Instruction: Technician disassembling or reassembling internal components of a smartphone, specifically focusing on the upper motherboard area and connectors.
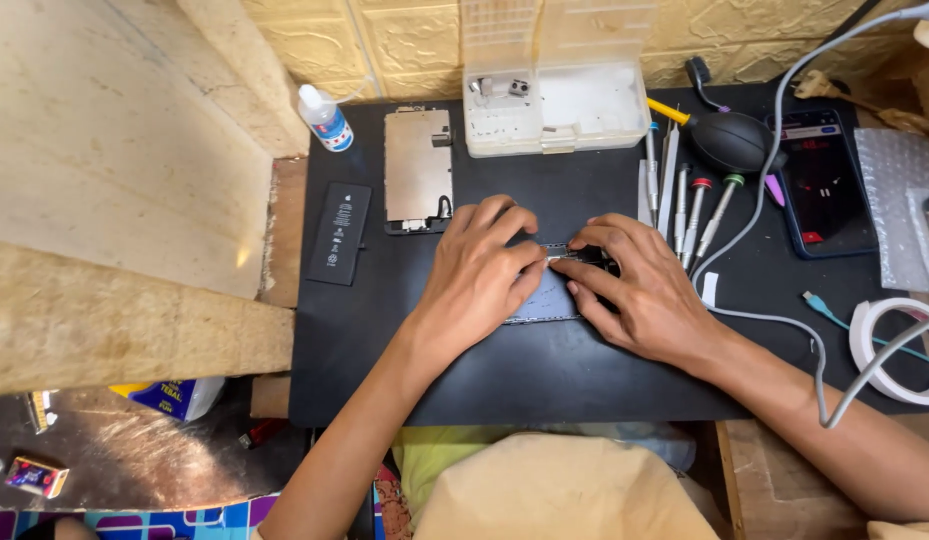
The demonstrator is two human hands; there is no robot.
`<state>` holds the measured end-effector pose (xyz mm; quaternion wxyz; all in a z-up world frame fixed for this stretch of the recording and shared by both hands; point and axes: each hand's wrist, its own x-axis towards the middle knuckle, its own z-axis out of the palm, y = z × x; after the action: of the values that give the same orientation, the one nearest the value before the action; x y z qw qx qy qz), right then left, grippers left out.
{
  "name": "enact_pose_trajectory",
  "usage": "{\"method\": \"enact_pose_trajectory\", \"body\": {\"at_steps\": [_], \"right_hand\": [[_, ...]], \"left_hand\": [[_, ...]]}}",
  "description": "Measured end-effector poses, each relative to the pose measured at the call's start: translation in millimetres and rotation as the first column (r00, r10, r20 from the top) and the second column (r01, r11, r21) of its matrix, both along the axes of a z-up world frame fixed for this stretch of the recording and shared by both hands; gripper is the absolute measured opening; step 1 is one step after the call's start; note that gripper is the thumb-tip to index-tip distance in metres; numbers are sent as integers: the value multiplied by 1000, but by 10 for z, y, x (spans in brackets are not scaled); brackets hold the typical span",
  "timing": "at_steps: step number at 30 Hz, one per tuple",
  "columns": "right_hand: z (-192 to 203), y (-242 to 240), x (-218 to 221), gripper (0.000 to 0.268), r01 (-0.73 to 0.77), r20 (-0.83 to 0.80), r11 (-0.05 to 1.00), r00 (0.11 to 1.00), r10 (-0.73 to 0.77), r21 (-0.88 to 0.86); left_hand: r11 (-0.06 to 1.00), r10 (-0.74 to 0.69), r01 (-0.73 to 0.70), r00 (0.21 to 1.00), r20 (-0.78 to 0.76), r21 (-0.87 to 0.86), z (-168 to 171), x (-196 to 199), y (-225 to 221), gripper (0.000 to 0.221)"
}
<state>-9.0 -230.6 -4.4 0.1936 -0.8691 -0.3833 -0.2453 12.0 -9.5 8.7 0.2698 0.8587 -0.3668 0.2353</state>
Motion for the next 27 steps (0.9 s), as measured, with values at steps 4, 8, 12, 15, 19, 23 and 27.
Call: {"method": "enact_pose_trajectory", "body": {"at_steps": [4,8,12,15,19,23,27], "right_hand": [[-51,-14,11,18,-9,36,1000,999,9,-10],[-35,-21,10,17,-3,6,1000,1000,3,-10],[-93,-74,68,16,16,-61,997,998,-11,75],[-78,-93,68,15,29,-97,990,995,-16,136],[-100,-61,69,15,17,-56,997,998,-13,75],[-109,-49,57,14,26,18,1000,999,-26,10],[-112,-41,39,17,33,127,995,992,-21,-97]], "left_hand": [[1000,24,-24,998,-66,4,-121,118,-83,12],[999,22,-17,981,-191,32,-132,215,-114,13],[999,36,-21,939,-341,49,-91,269,-133,12],[996,44,-12,916,-398,84,-119,358,-160,19],[992,60,-8,906,-420,126,-90,361,-147,29],[986,78,-9,903,-422,165,-98,379,-164,37],[984,86,-9,900,-428,180,-87,368,-170,42]]}}
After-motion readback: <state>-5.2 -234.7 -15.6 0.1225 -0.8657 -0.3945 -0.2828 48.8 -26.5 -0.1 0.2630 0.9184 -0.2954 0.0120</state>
